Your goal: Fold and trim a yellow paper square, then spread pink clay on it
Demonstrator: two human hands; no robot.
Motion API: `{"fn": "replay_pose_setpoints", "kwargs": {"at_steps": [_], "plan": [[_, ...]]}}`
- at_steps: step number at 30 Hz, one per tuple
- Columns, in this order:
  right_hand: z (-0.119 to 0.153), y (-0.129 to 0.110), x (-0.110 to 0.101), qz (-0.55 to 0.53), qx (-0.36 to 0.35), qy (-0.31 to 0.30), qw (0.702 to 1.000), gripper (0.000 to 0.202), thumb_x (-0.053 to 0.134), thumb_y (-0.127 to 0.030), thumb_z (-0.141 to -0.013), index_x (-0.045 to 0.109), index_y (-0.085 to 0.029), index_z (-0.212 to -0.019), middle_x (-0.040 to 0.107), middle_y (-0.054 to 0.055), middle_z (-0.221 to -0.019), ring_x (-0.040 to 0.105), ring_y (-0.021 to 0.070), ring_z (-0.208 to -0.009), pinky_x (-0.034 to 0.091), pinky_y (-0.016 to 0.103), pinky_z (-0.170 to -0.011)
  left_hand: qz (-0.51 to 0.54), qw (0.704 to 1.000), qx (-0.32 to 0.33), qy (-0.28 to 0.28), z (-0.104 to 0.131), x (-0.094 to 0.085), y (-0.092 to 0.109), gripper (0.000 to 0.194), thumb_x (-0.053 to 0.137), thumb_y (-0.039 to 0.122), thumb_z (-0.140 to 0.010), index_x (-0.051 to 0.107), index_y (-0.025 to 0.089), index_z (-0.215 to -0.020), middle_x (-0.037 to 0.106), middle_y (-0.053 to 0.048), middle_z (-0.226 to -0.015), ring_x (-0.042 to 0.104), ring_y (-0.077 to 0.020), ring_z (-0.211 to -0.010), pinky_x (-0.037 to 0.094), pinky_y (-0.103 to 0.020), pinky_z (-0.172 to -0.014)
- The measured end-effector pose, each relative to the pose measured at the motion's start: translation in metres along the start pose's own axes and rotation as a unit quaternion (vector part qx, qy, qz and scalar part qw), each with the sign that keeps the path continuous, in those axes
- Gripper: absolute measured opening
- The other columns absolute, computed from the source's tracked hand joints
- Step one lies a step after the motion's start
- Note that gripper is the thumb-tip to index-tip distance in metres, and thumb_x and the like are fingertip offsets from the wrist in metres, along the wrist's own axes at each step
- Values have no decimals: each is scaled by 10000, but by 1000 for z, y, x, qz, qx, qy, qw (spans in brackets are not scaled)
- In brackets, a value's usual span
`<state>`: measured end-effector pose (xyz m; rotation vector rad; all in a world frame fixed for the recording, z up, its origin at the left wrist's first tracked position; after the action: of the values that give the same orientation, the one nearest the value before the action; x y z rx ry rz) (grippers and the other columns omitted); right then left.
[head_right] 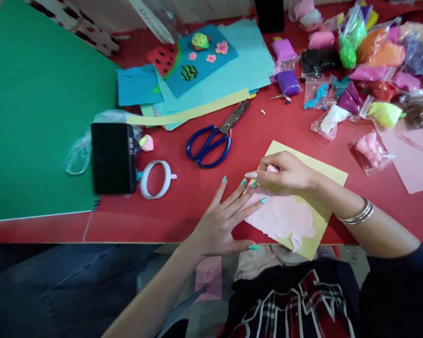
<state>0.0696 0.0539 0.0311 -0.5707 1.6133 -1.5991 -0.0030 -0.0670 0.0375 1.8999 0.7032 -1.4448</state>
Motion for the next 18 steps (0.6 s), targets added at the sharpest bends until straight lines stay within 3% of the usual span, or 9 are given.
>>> {"fn": "replay_pose_setpoints", "kwargs": {"at_steps": [3, 7, 12, 15, 18], "plan": [[1, -1, 1, -31, -1, -8, 999, 498, 525, -584, -851, 470, -173, -576, 369, -69, -499, 329, 53, -462, 280, 220, -468, 5, 1000, -9, 9, -4, -1, -1, 742, 253, 640, -943, 432, 90, -1408, 568, -170, -1369, 446, -301, -1354, 76, -554, -1195], [1, -5, -3, 15, -33, 11, 999, 446, 526, -491, -857, 460, -173, -551, 378, -61, -492, 322, 54, -466, 279, 215, -462, 7, 999, -53, -9, -11, 9, 3, 781, 243, 646, -934, 446, 48, -1393, 573, -199, -1353, 513, -316, -1296, 108, -546, -1192], [12, -12, 2, 120, -115, 5, 986, 182, 543, -293, -772, 620, -151, -688, 499, -45, -495, 420, 70, -458, 325, 218, -493, -5, 990, -139, 26, -10, 8, 2, 822, 313, 697, -887, 450, 56, -1384, 532, -210, -1390, 475, -345, -1326, 97, -559, -1179], [29, -16, 8, 215, -190, 20, 958, 260, 472, -223, -751, 697, -164, -867, 585, -23, -546, 511, 101, -496, 354, 239, -522, -22, 983, -171, 55, -7, 3, -1, 843, 327, 717, -876, 421, 69, -1408, 552, -196, -1376, 461, -343, -1338, 79, -547, -1179], [47, -18, 20, 350, -253, 18, 902, 355, 431, -189, -788, 691, -169, -1028, 628, 0, -605, 523, 120, -514, 337, 267, -506, -49, 979, -180, 86, -6, -4, -2, 863, 360, 740, -855, 402, 96, -1429, 583, -182, -1347, 471, -356, -1327, 97, -567, -1168]]}}
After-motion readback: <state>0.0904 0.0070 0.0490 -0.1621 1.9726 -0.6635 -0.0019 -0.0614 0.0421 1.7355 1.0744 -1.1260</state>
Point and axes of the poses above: each hand's wrist, its own z-axis away from the middle knuckle, its own x-axis out of the palm, y = z × x, the point moved 9 cm from there along -z, towards the middle knuckle
